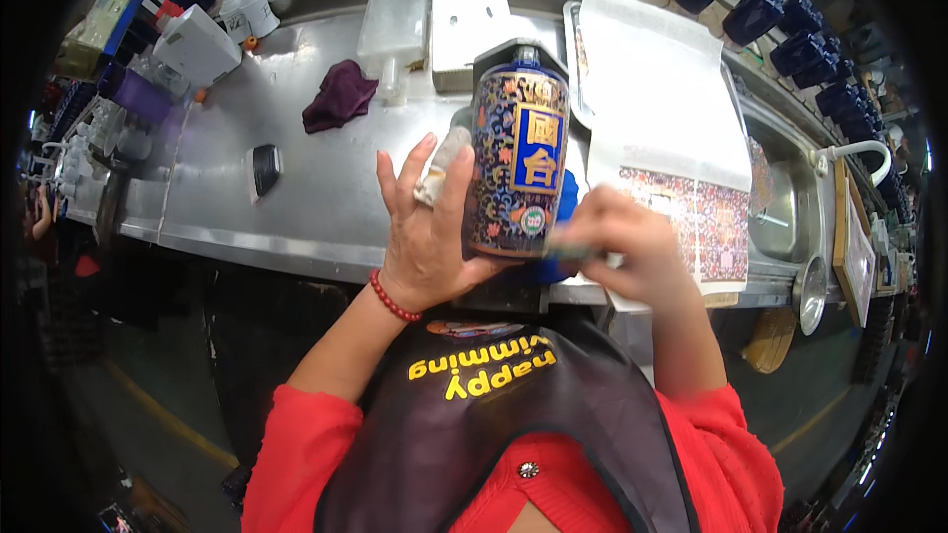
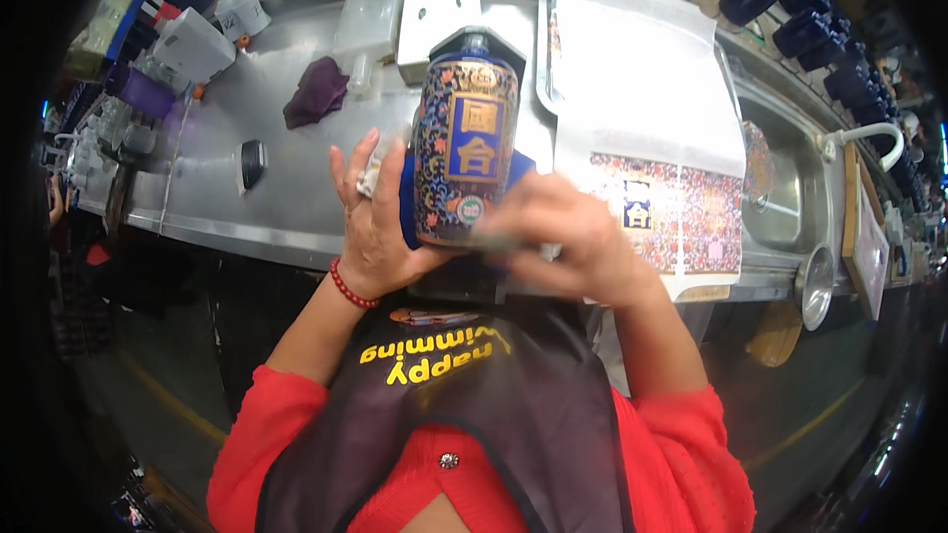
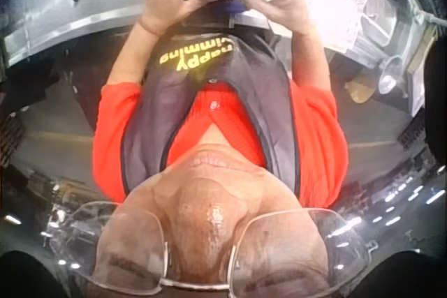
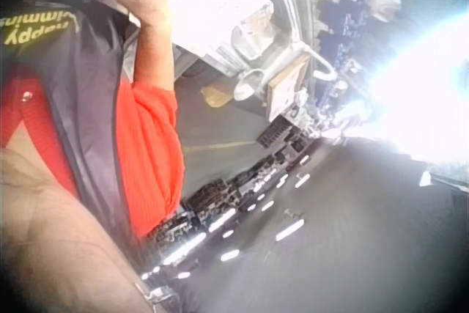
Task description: The person applies a decorative sticker to a blue ceramic bottle, smooths it with a green tool, and then places the bottle on a nearby table. The person then picks up another blue bottle and applies a second sticker to it.
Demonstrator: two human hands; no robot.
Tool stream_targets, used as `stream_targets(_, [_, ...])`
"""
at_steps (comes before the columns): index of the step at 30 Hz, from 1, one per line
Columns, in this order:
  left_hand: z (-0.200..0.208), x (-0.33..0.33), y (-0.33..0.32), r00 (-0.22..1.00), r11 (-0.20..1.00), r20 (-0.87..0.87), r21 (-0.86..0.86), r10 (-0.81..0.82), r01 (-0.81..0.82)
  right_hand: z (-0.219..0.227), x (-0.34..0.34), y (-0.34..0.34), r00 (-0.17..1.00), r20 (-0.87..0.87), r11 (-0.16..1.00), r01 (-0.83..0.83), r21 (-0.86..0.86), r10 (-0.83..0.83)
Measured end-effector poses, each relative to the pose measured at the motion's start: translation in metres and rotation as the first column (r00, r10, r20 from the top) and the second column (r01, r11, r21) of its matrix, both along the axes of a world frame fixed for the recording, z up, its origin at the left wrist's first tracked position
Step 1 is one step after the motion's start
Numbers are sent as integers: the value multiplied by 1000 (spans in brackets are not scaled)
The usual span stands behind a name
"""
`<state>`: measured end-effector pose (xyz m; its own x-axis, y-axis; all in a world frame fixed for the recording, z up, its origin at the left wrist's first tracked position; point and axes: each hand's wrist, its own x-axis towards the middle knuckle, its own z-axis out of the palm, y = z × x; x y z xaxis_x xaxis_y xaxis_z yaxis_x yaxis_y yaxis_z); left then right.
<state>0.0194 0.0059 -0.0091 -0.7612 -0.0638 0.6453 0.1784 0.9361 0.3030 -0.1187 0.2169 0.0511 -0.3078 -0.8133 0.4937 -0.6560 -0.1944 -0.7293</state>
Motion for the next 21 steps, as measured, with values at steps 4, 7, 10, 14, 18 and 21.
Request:
stream_targets(4, [-2, 3, 2, 996, 999, 86, 22, 39, -41, -13, 3, 4, 890, -137, 896, 443, 39, -435])
stream_targets(7, [-3, 4, 1, 992, 999, 120, -12, 41, -40, -19, 14, 14, 974, -220, 999, -51, 1, 50])
stream_targets(10, [-6, 3, 1, 992, 999, 127, 30, 10, -14, -25, 21, 25, 990, 111, 992, -96, 79, 87])
stream_targets(14, [-10, 3, 0, 989, 999, 150, 48, -10, 3, -35, 22, 34, 996, -25, 996, 85, 34, -84])
stream_targets(18, [-8, 5, -2, 984, 995, 164, 78, -69, 57, -40, 20, 41, 987, 137, 987, -106, 121, 89])
stream_targets(21, [1, 2, -13, 969, 949, 160, 285, -188, 137, -40, 17, 45, 946, 233, 974, 215, 75, -226])
